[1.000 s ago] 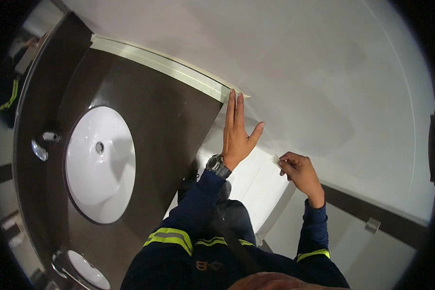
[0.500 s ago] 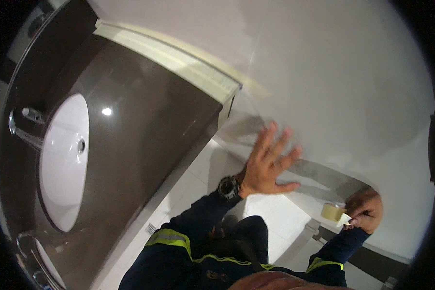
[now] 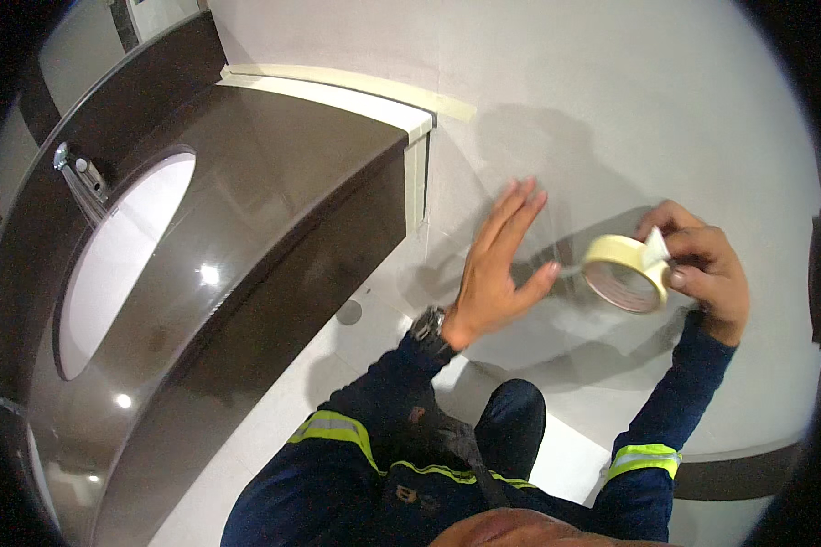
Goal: The person applies masking tape along the edge of a bathroom countertop and wall junction. They unroll the tape, press it down, and smooth it along the seam, working around the sink and along the wall.
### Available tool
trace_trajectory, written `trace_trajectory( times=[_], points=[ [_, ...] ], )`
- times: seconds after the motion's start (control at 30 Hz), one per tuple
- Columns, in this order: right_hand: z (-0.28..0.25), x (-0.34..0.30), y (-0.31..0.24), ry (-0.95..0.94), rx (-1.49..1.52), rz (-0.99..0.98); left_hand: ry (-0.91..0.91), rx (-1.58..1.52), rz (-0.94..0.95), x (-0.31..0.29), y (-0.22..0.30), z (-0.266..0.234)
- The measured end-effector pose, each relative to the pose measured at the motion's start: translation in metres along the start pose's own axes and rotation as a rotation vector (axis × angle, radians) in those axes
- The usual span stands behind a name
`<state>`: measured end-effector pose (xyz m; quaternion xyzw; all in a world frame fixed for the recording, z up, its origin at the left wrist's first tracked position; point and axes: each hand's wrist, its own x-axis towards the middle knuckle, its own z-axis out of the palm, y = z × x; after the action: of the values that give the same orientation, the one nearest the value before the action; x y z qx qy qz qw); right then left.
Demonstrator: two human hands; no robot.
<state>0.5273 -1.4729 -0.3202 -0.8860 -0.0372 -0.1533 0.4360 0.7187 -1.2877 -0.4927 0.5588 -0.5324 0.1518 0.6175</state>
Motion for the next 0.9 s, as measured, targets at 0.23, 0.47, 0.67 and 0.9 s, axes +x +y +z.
trace_trajectory(
  times=[0.23,0.47,0.67,0.9],
  points=[
    [0.017,-0.014,0.002,0.150,0.101,-0.020,-0.085,-0.110,0.044,-0.017,0.089,-0.006],
    [0.126,-0.035,-0.010,0.267,0.218,-0.025,-0.060,0.110,0.076,-0.034,0.106,-0.036],
    [0.150,-0.034,-0.025,0.281,-0.061,-0.128,-0.125,0.085,0.090,-0.049,0.094,-0.060],
    [0.122,-0.036,-0.012,0.745,-0.226,-0.032,-0.303,-0.055,0.085,-0.056,0.100,-0.074]
  ],
)
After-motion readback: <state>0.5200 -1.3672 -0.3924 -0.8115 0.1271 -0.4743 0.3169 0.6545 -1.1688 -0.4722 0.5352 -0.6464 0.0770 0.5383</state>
